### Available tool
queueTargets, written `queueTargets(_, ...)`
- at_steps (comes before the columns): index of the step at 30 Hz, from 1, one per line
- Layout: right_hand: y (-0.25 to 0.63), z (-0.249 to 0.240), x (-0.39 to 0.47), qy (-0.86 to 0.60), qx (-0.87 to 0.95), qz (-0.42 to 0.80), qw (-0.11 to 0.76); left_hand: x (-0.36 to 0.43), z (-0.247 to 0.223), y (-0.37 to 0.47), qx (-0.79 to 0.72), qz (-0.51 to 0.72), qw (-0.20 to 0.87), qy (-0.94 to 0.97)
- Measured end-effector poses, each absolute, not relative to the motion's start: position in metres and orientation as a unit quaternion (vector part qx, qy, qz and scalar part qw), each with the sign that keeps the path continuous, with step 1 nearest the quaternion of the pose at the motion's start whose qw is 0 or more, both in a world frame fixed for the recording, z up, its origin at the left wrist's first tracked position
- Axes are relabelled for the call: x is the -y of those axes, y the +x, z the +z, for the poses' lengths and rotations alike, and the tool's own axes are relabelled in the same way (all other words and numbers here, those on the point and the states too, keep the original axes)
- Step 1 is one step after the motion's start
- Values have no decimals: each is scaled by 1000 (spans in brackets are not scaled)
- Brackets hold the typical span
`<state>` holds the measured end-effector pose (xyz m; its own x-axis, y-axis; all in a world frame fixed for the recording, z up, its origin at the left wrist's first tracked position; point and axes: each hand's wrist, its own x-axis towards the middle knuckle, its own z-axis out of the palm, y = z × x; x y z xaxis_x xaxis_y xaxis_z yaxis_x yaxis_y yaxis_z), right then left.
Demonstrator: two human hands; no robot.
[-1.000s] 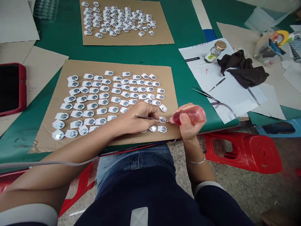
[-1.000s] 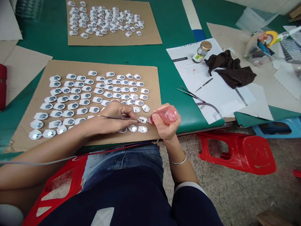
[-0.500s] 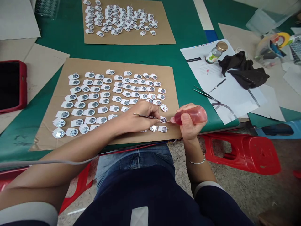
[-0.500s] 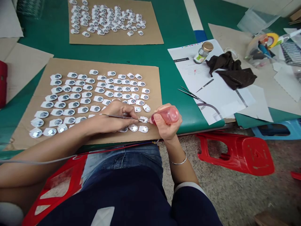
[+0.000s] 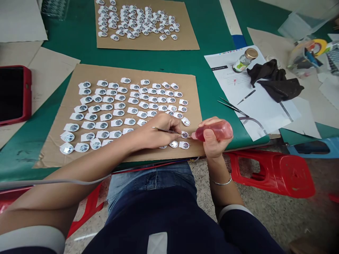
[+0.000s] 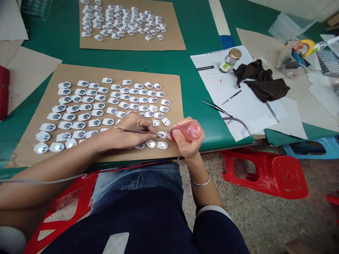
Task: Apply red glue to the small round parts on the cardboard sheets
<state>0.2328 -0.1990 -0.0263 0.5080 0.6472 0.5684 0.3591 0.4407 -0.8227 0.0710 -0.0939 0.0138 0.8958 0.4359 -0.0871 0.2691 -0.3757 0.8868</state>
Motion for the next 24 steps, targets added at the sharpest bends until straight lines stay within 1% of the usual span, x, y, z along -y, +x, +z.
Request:
queueTargets(11,229,-23,197,-524,498,100,684,94,15,70,-225,68,534,812)
queueTargets(14,229,-21,197,-508,479,111,707,95,14,70,-235,66,536,808)
queueTargets(17,232,-17,196,-492,397,125,765,96,14,71,-245,68,539,803)
queueTargets(19,237,-14,195,-497,314,159,793,96,17,72,-251,77,550,793)
queueTargets(22,246,-10,195,-502,209,229,807,95,28,69,-276,121,571,763)
queueTargets(24,251,-9,196,-503,184,257,805,98,35,63,-296,160,553,762)
